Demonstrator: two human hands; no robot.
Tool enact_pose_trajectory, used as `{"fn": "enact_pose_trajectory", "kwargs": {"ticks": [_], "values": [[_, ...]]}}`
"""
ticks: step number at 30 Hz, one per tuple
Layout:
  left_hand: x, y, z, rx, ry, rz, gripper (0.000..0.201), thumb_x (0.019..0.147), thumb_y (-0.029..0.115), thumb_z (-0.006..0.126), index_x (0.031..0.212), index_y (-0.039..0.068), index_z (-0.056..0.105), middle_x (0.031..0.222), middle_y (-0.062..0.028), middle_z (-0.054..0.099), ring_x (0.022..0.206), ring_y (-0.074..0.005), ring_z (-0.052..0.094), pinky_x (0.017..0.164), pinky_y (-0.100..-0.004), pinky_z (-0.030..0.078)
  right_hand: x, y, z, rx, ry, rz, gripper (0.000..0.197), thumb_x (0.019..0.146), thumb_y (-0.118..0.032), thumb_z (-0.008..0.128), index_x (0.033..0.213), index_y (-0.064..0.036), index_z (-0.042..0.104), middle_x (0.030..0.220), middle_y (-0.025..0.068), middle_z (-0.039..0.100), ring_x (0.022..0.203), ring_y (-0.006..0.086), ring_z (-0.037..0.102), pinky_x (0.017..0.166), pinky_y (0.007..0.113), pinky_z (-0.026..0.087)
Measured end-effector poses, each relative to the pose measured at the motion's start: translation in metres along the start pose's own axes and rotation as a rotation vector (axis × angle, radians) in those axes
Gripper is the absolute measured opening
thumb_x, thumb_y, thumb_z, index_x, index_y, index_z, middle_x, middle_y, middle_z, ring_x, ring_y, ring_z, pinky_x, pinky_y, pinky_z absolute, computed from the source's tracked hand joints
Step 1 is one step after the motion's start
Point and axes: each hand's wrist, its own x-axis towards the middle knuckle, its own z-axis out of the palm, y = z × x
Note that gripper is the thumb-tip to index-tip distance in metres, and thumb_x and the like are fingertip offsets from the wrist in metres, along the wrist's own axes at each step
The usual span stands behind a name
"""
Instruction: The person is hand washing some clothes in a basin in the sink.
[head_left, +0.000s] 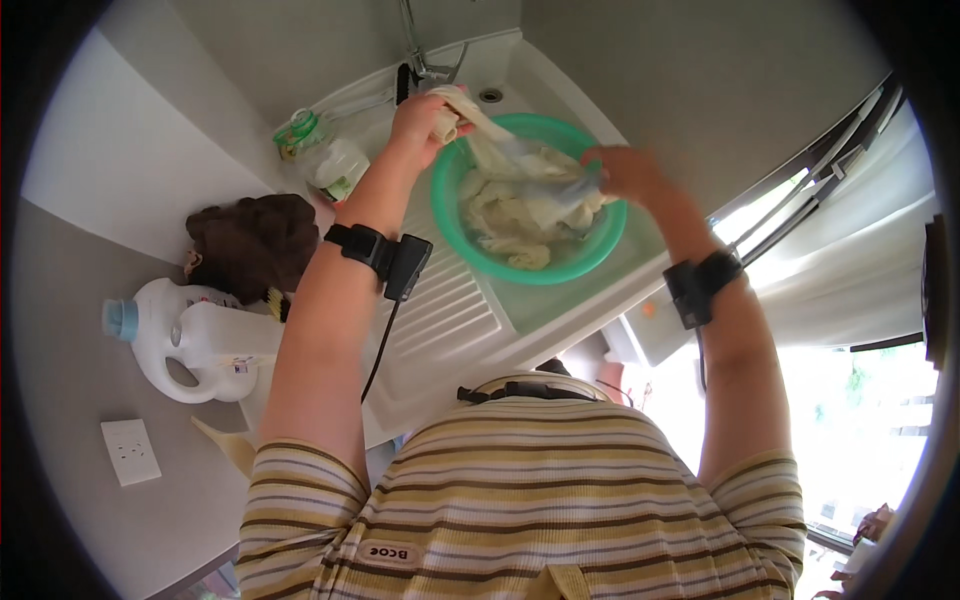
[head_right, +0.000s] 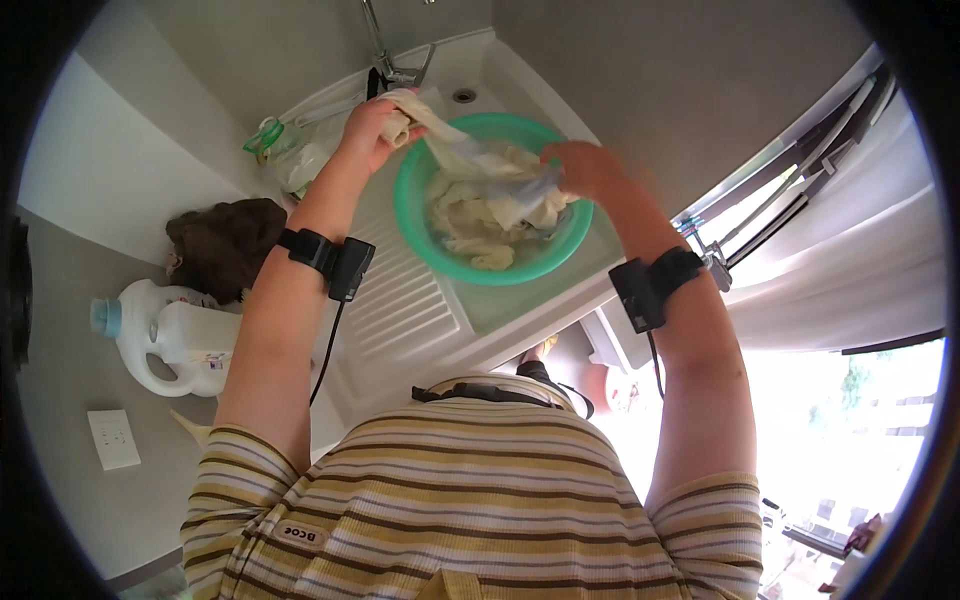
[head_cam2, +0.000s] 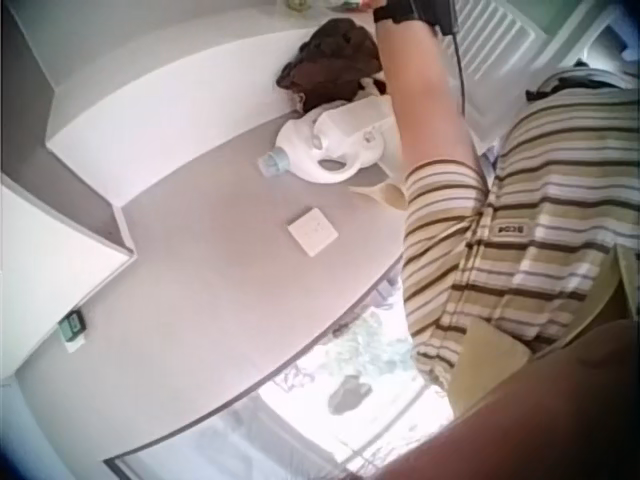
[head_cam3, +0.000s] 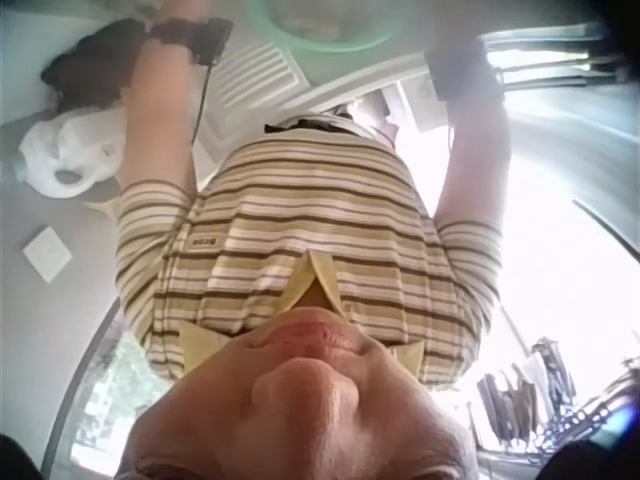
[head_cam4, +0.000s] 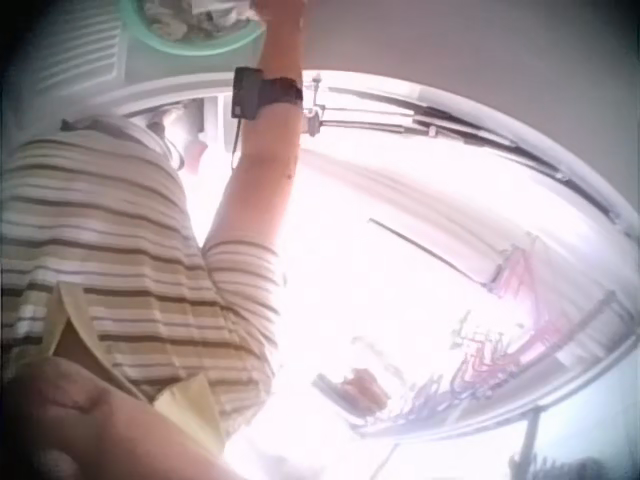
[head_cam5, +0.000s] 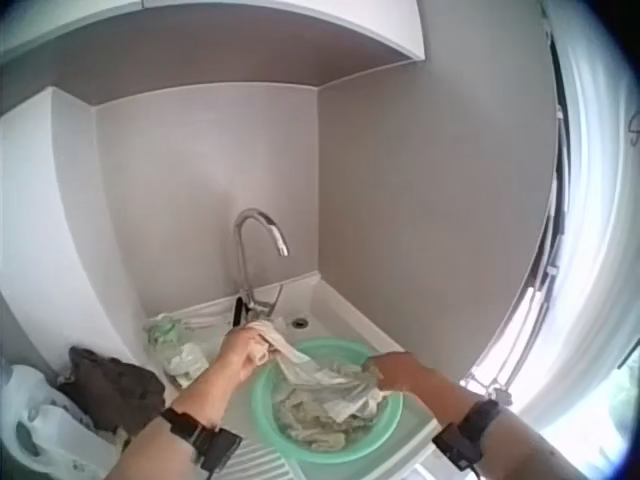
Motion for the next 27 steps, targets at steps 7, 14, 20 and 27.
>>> {"fn": "enact_pose_trajectory", "kwargs": {"ticks": [7, 14, 20, 27], "values": [[0.001, -0.014, 0.019, -0.603, 0.054, -0.123, 0.032, 0.095, 0.024, 0.039, 0.107, 0.001, 0.058, 0.113, -0.0152, 0.060, 0.113, -0.0341, 0.055, 0.101, -0.0531, 0.041, 0.025, -0.037, 0.056, 1.136, -0.182, 0.374, 0.056, 0.088, -0.042, 0.062, 0.130, -0.0067, 0.055, 0.128, 0.0182, 0.058, 0.116, 0.0285, 0.057, 0.098, 0.042, 0.045], [-0.020, -0.047, 0.034, -0.709, 0.090, -0.128, 0.026, 0.092, 0.028, 0.048, 0.094, 0.005, 0.059, 0.100, -0.0096, 0.062, 0.102, -0.0295, 0.059, 0.098, -0.0471, 0.044, 0.061, -0.102, 0.086, 2.695, -0.238, -0.132, 0.067, 0.097, -0.056, 0.040, 0.144, -0.0084, 0.037, 0.148, 0.0126, 0.040, 0.134, 0.0325, 0.040, 0.111, 0.042, 0.032], [-0.024, -0.123, 0.058, 0.786, 0.266, 0.704, 0.022, 0.075, 0.018, 0.064, 0.091, 0.002, 0.061, 0.089, -0.0123, 0.059, 0.085, -0.0309, 0.058, 0.080, -0.0409, 0.047, 0.095, -0.115, 0.126, 2.570, -0.146, -0.113, 0.047, 0.103, -0.039, 0.032, 0.144, -0.0157, 0.035, 0.146, 0.0113, 0.041, 0.131, 0.0305, 0.042, 0.108, 0.045, 0.037], [-0.017, -0.129, 0.032, 0.834, 0.020, 0.476, 0.061, 0.077, 0.010, 0.056, 0.137, 0.008, 0.048, 0.140, -0.0170, 0.048, 0.130, -0.0374, 0.043, 0.106, -0.0416, 0.035, 0.072, -0.116, 0.103, 2.739, -0.265, 0.304, 0.045, 0.103, -0.038, 0.033, 0.139, -0.0132, 0.041, 0.140, 0.0099, 0.046, 0.130, 0.0282, 0.043, 0.109, 0.043, 0.035]]}}
